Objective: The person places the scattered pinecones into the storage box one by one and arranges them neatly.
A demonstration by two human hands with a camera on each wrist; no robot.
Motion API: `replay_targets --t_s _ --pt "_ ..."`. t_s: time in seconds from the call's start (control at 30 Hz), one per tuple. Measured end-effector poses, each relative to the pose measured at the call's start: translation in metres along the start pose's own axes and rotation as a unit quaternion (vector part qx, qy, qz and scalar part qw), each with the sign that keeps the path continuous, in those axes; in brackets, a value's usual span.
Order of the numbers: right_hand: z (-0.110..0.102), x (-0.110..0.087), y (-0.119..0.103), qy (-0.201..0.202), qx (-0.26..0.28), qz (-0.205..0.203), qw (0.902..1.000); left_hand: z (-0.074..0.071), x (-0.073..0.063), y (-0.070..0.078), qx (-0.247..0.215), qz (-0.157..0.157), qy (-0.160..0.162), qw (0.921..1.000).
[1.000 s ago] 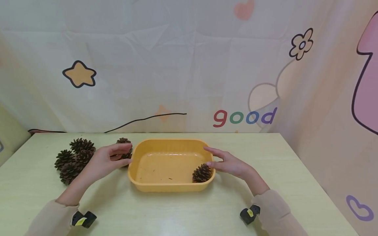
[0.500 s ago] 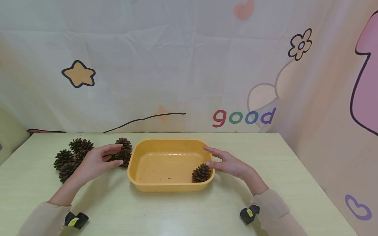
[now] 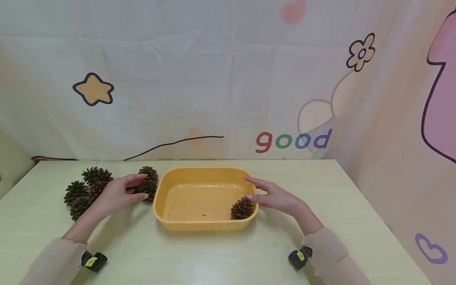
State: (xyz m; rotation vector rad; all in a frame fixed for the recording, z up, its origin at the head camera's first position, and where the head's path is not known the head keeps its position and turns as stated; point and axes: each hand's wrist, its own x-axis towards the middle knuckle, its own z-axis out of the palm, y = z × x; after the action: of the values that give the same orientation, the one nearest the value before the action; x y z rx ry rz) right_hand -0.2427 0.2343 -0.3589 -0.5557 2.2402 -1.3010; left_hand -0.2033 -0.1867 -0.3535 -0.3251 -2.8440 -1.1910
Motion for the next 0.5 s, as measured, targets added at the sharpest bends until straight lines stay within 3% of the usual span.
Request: replay_targets --t_s 0.2,0.5 --pt "0.0 0.0 -0.001 -0.002 0.004 0.0 1.0 0.001 0.005 -0.001 0.021 -0.008 -0.007 0.9997" --pt "0.0 0.0 0.0 -0.005 0.008 -0.004 1.0 0.003 0.011 0.0 0.063 0.007 -0.014 0.9979"
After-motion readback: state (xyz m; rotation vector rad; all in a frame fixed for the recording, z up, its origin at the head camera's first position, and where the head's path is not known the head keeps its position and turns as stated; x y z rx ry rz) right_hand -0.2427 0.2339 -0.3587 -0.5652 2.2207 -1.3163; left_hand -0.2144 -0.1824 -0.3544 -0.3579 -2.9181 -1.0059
